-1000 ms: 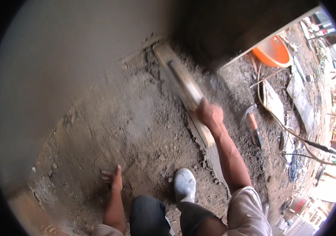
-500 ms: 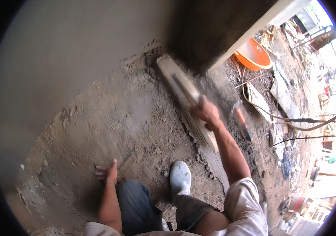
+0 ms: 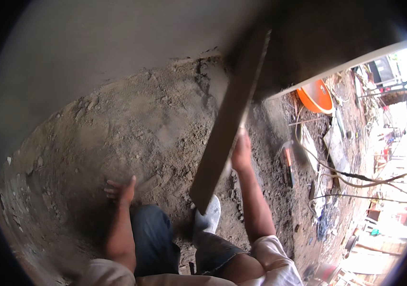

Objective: The person levels wet concrete on the floor using a long wooden plank as a screed. They then use a trowel to smooth the surface and fill gaps with additional concrete from a bucket.

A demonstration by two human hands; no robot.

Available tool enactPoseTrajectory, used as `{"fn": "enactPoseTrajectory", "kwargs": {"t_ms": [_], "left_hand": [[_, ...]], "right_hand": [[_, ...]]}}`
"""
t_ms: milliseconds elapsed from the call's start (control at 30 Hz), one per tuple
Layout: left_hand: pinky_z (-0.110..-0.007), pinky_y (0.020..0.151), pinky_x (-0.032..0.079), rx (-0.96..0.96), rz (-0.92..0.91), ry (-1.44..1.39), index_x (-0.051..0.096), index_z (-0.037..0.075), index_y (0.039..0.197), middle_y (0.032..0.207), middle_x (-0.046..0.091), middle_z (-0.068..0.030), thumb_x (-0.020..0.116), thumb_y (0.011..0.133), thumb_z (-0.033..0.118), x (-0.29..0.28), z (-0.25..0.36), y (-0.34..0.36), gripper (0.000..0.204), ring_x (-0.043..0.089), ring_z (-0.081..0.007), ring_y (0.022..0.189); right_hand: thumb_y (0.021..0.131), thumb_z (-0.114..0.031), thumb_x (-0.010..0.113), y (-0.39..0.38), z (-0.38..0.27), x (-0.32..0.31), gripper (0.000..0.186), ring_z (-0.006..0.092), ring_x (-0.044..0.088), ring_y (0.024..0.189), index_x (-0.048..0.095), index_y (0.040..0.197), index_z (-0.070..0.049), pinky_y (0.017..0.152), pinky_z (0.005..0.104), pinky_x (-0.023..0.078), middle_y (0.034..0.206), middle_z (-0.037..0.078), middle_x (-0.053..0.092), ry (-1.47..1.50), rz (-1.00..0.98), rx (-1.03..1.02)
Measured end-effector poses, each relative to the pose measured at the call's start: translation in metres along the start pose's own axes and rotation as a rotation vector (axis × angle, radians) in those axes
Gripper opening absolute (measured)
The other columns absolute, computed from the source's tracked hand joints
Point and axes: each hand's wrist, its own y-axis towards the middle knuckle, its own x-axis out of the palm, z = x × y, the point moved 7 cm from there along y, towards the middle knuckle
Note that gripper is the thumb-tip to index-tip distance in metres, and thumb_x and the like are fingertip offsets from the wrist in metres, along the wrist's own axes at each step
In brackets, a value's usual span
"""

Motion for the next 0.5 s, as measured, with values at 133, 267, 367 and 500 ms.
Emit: {"fn": "enactPoseTrajectory", "kwargs": {"t_ms": [133, 267, 367, 500], "left_hand": [[-0.069, 0.121, 0.008, 0.063, -0.101, -0.007, -0.023, 0.011, 0.161, 0.165, -0.019, -0.0341, 0.063, 0.079, 0.083, -0.008, 0.046, -0.021, 0.139, -0.010, -0.0550, 0.154], [-0.069, 0.121, 0.006, 0.004, -0.062, 0.036, -0.022, 0.011, 0.161, 0.166, -0.020, -0.0324, 0.059, 0.080, 0.085, -0.008, -0.002, -0.010, 0.137, -0.010, -0.0545, 0.154], [-0.070, 0.121, 0.005, 0.015, -0.049, -0.008, -0.023, 0.010, 0.161, 0.165, -0.020, -0.0336, 0.060, 0.081, 0.084, -0.009, 0.003, -0.014, 0.136, -0.011, -0.0547, 0.154], [-0.069, 0.121, 0.004, 0.054, -0.080, 0.002, -0.023, 0.008, 0.160, 0.165, -0.019, -0.0348, 0.060, 0.082, 0.081, 0.001, 0.029, -0.027, 0.136, -0.011, -0.0551, 0.153]], "right_hand": [[0.108, -0.041, 0.042, 0.041, 0.088, -0.005, 0.050, 0.0170, 0.060, 0.103, 0.056, 0.132, 0.000, 0.092, 0.0318, 0.050, 0.109, 0.011, 0.063, 0.320, 0.036, 0.172], [0.108, -0.040, 0.045, 0.045, 0.036, -0.027, 0.041, 0.0154, 0.060, 0.089, 0.060, 0.118, -0.003, 0.078, 0.0350, 0.053, 0.097, 0.009, 0.062, 0.132, 0.085, 0.309], [0.108, -0.036, 0.049, 0.029, -0.007, -0.066, 0.037, 0.0160, 0.060, 0.071, 0.053, 0.125, -0.004, 0.059, 0.0308, 0.054, 0.088, 0.008, 0.061, -0.250, -0.029, 0.375], [0.100, -0.037, 0.059, 0.033, 0.067, -0.136, 0.044, 0.0372, 0.071, 0.078, 0.046, 0.132, -0.010, 0.064, 0.0497, 0.055, 0.090, 0.023, 0.072, -1.107, 0.087, 0.109]]}}
